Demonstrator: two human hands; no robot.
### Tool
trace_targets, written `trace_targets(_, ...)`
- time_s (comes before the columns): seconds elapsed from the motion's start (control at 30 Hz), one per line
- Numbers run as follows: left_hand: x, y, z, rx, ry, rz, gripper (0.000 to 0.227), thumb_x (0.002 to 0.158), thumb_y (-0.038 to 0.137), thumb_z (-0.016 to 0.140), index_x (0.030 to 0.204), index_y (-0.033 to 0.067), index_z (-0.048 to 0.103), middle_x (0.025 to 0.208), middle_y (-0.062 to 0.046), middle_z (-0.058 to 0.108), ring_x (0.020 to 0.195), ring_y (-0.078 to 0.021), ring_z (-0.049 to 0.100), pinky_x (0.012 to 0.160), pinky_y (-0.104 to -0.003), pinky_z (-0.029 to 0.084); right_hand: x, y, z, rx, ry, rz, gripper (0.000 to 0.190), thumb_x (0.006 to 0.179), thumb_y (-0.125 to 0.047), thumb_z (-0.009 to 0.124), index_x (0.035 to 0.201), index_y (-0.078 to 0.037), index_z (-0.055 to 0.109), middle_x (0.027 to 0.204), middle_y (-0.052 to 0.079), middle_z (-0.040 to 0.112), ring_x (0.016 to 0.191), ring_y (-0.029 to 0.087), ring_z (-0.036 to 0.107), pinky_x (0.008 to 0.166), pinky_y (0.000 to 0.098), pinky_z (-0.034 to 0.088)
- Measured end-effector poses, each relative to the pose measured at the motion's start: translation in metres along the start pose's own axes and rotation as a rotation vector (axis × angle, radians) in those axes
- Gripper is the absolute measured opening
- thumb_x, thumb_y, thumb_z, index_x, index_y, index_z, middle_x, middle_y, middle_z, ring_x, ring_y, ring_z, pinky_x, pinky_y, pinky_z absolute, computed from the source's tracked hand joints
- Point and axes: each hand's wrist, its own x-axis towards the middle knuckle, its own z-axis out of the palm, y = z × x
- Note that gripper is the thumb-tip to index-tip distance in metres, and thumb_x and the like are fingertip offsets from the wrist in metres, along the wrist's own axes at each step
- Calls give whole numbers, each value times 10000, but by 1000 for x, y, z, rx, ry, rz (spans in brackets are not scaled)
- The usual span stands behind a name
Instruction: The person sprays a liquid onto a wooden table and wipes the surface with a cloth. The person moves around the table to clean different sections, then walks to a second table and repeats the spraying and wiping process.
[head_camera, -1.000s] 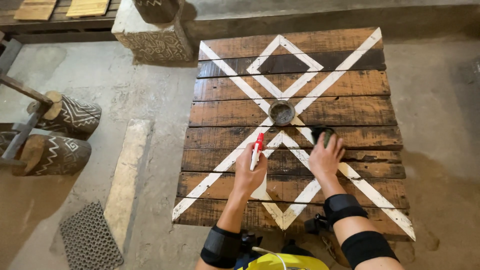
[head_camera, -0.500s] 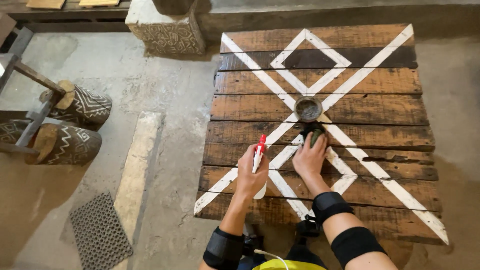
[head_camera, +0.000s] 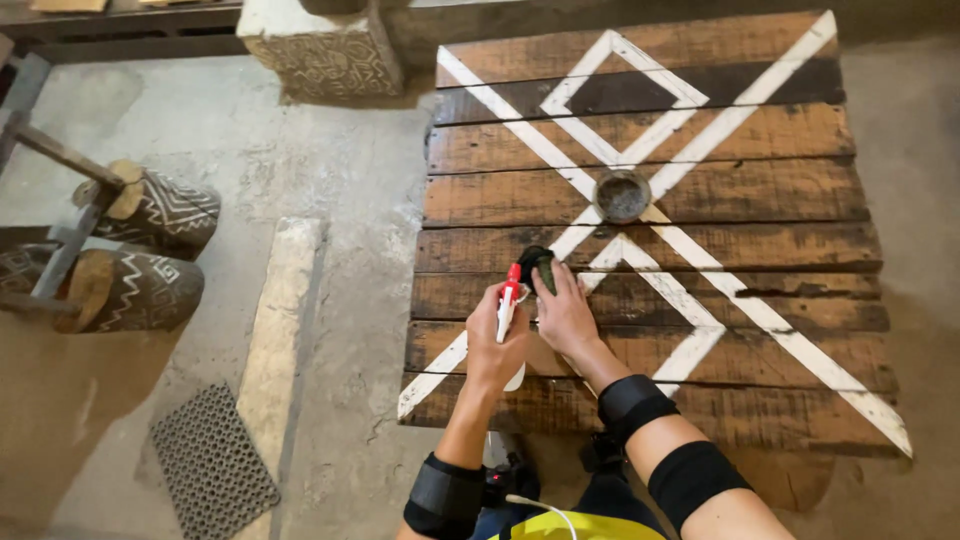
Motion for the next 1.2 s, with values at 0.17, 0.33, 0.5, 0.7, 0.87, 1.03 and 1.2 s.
trace_targets(0.17,-3,2,29,-30,-21,78,236,898,11,627,1132,28,652,867,-116,699,743,-176,636,688,-313,532,-21,21,-21,-11,30,16,545,983,-201,524,1521,-127,478,1602,218,326,1504,391,282,1211,539,244)
trace_targets(0.33,-7,12,65,-37,-19,191,227,901,8,624,1125,30,650,893,-116,700,769,-177,664,707,-312,538,-31,57,-46,-44,85,139,593,921,-195,557,1503,-116,477,1603,218,336,1513,383,280,1206,558,233)
trace_targets(0.5,-17,25,102,-14,-62,105,227,906,32,614,1127,36,663,839,-114,692,719,-187,638,684,-322,526,-49,111,-64,-110,177,232,584,947,-218,565,1517,-131,479,1594,217,338,1507,395,278,1190,589,262)
trace_targets(0.7,-30,30,143,-44,-54,170,243,898,6,613,1134,37,659,878,-100,691,746,-174,637,683,-308,523,-69,166,-100,-137,109,354,553,986,-248,516,1520,-113,459,1603,239,305,1509,435,259,1168,614,259)
trace_targets(0.87,-42,25,155,-43,-50,165,242,896,15,624,1135,38,652,855,-90,673,716,-171,614,655,-304,508,-90,207,-109,-202,120,372,577,1031,-258,474,1571,-67,402,1607,297,264,1507,468,232,1216,603,227)
trace_targets(1.03,-48,34,138,38,-65,43,211,900,39,644,1110,36,633,770,-106,634,642,-180,575,597,-325,474,-107,199,-89,-132,126,396,573,1081,-270,426,1595,-31,338,1622,336,222,1502,518,204,1199,598,229)
trace_targets(1.2,-45,22,96,30,-18,81,208,910,48,635,1117,42,638,738,-116,608,622,-187,562,599,-335,484,-100,138,-69,-198,165,444,597,1051,-286,467,1582,-35,361,1592,333,242,1472,515,243,1209,604,214)
